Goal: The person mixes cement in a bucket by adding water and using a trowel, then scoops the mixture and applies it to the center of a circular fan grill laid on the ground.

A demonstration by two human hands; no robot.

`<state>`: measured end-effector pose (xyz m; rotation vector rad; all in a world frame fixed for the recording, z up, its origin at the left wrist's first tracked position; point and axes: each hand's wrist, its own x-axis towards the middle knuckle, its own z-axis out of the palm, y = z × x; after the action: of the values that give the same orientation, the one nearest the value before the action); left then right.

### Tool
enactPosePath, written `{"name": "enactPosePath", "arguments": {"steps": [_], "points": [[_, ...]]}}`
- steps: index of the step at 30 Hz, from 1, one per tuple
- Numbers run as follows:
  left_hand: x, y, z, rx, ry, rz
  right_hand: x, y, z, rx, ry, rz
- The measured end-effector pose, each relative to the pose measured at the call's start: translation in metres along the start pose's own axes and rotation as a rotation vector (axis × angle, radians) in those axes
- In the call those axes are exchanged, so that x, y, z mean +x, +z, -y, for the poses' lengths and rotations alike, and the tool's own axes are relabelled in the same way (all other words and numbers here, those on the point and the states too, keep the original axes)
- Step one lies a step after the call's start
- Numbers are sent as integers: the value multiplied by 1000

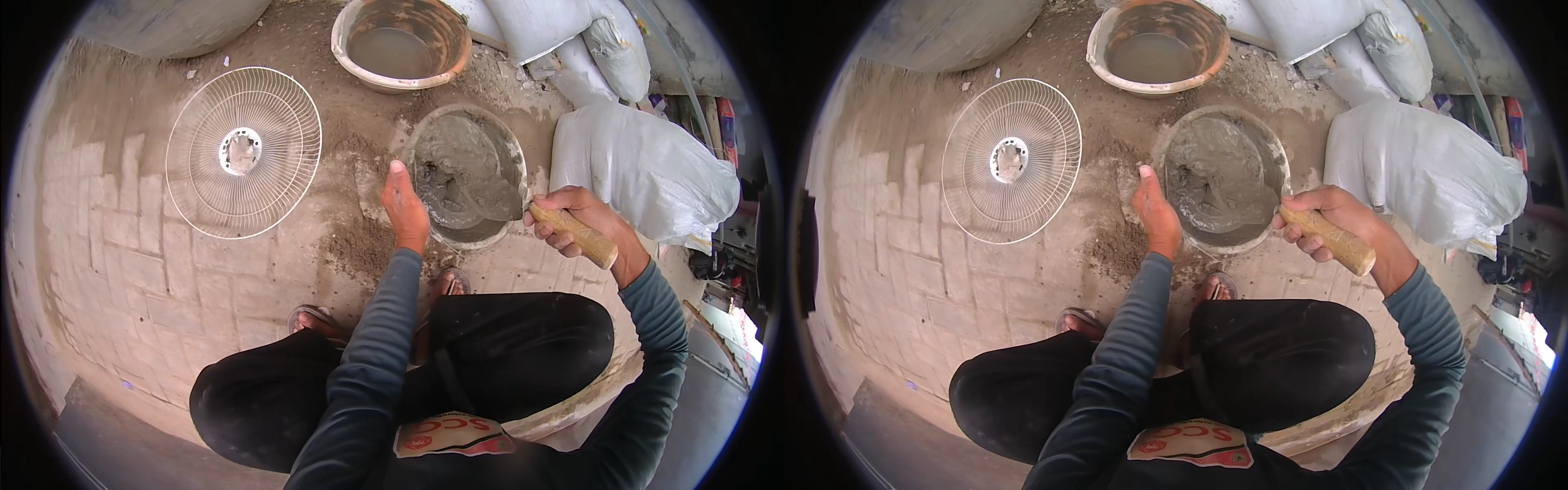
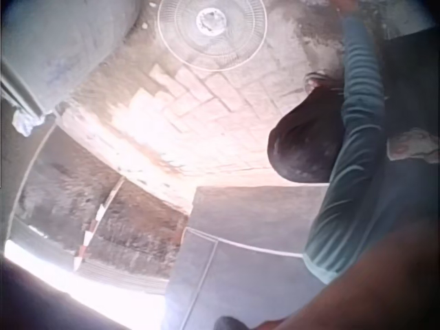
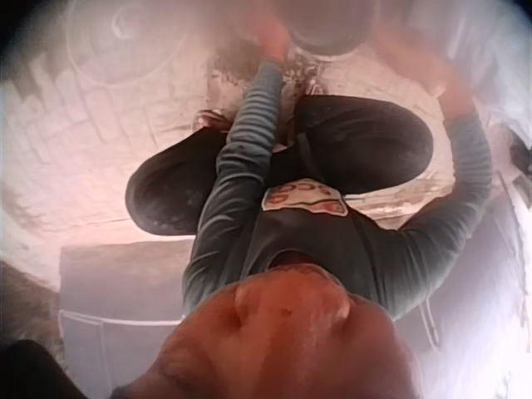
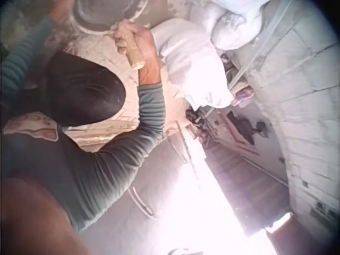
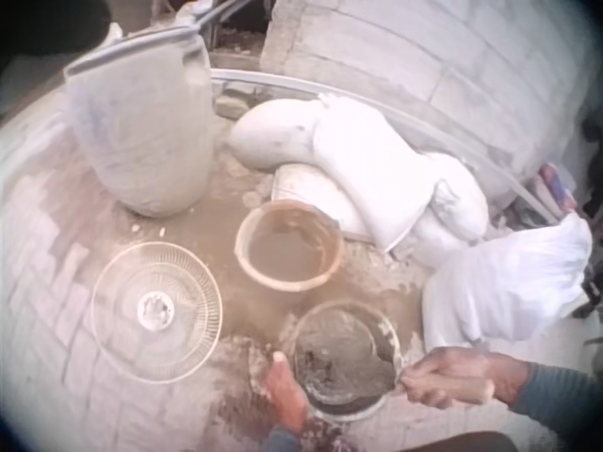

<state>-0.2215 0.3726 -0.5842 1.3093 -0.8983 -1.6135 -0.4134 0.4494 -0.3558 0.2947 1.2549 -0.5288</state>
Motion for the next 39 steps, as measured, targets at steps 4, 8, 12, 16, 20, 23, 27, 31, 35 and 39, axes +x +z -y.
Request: {"name": "enactPosePath", "arguments": {"steps": [4,8,12,16,20,23,27,31,35,39], "points": [[1,-3,-7,-14,-2,0,22,33,26,-1357,-281,-467],[-1,5,-1,-52,34,57,118,0,-22,-2153,-842,-524],[0,4,0,-61,39,53,50,20,-25,-2227,-634,-564],[2,-7,0,-9,19,36,-10,58,0,-2372,-590,-817],[0,1,7,-53,-53,107,41,63,47,-2502,-978,-922],[-1,4,1,-112,17,82,112,64,27,-2558,-928,-790],[-2,2,-1,-41,-37,99,98,23,-17,-2538,-852,-584],[-2,4,-3,-75,-13,45,40,14,-45,-2441,-816,-669],[-2,-6,-8,-51,-67,77,-13,34,-31,-2403,-631,-763],[1,-3,-3,-42,50,8,-8,44,10,-2328,-784,-935]]}}
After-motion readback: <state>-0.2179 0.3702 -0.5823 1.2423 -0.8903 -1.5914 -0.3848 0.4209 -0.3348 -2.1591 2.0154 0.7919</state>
